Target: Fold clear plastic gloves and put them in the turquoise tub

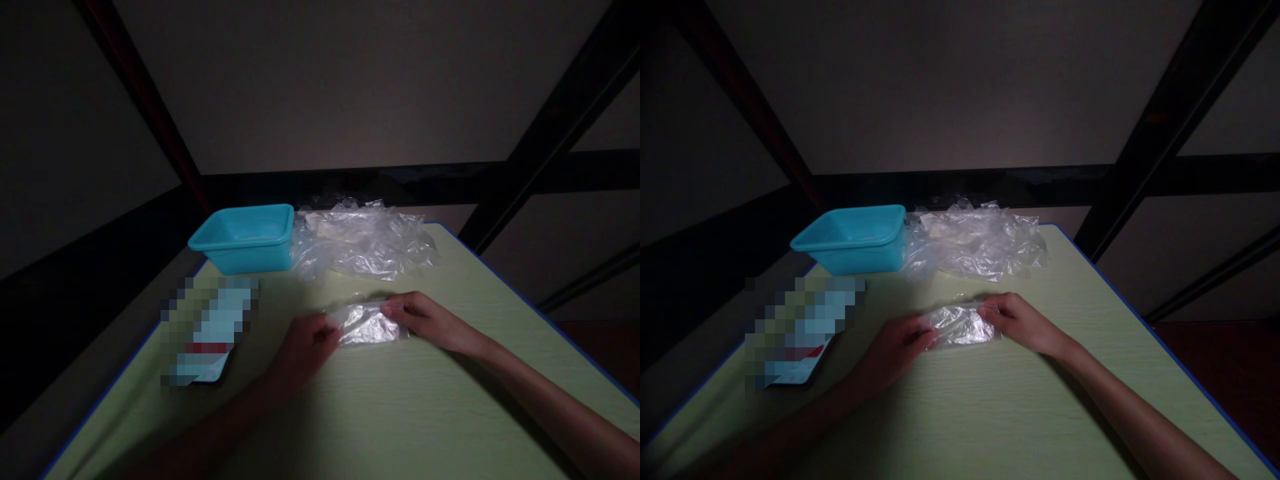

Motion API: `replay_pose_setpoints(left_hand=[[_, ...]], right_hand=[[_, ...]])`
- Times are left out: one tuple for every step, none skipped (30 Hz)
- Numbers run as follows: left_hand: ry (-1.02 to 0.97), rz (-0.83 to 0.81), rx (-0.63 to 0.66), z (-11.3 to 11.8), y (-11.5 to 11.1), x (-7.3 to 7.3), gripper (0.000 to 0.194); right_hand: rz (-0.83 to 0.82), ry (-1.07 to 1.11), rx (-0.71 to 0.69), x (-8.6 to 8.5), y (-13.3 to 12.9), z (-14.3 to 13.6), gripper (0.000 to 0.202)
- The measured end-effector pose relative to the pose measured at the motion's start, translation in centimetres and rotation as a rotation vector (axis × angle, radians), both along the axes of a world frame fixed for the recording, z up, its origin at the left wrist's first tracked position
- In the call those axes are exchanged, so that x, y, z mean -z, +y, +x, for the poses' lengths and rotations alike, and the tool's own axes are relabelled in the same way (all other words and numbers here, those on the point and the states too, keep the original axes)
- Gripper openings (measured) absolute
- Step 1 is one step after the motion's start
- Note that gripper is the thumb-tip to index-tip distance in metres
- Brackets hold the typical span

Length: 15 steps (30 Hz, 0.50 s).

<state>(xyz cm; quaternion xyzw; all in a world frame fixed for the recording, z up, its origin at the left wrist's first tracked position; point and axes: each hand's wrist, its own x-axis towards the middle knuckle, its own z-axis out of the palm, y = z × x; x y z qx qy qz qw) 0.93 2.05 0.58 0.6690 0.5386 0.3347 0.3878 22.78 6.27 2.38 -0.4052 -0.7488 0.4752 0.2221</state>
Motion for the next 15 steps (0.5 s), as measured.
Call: replay_pose_setpoints(left_hand=[[-0.031,-0.007,-0.003,0.0,0.1,0.2,0.020],[-0.070,-0.018,-0.009,0.0,0.2,0.4,0.018],[-0.114,-0.030,-0.018,-0.1,0.3,0.6,0.015],[-0.160,-0.042,-0.028,-0.1,0.4,0.7,0.012],[-0.204,-0.057,-0.040,-0.1,0.5,0.8,0.008],[-0.244,-0.078,-0.053,-0.1,0.6,0.9,0.007],[-0.280,-0.103,-0.069,-0.1,0.7,0.8,0.009],[-0.313,-0.127,-0.086,-0.1,0.8,0.7,0.012],[-0.339,-0.148,-0.104,-0.2,0.8,0.5,0.015],[-0.355,-0.160,-0.121,-0.2,0.9,0.4,0.018],[-0.362,-0.165,-0.134,-0.3,0.9,0.2,0.019],[-0.361,-0.162,-0.139,-0.4,0.9,0.1,0.020],[-0.355,-0.157,-0.139,-0.5,0.9,-0.1,0.020],[-0.347,-0.152,-0.136,-0.6,0.8,-0.1,0.020],[-0.338,-0.147,-0.134,-0.6,0.8,-0.2,0.021]], right_hand=[[-0.020,0.008,-0.002,0.0,0.2,-0.1,0.037],[-0.036,0.013,-0.002,0.0,0.5,-0.1,0.035],[-0.048,0.014,0.003,0.1,0.6,-0.2,0.034],[-0.057,0.012,0.010,0.1,0.8,-0.2,0.032],[-0.064,0.006,0.018,0.1,1.0,-0.2,0.030],[-0.070,0.001,0.023,0.1,1.1,-0.2,0.029],[-0.074,-0.004,0.025,0.1,1.2,-0.3,0.027],[-0.076,-0.009,0.027,0.2,1.3,-0.3,0.026],[-0.077,-0.013,0.030,0.3,1.5,-0.3,0.025],[-0.077,-0.016,0.035,0.4,1.5,-0.3,0.024],[-0.075,-0.018,0.040,0.5,1.6,-0.4,0.024],[-0.071,-0.019,0.046,0.6,1.7,-0.4,0.024],[-0.066,-0.020,0.052,0.7,1.7,-0.5,0.024],[-0.060,-0.020,0.058,0.8,1.7,-0.5,0.024],[-0.054,-0.021,0.063,0.9,1.6,-0.6,0.024]])
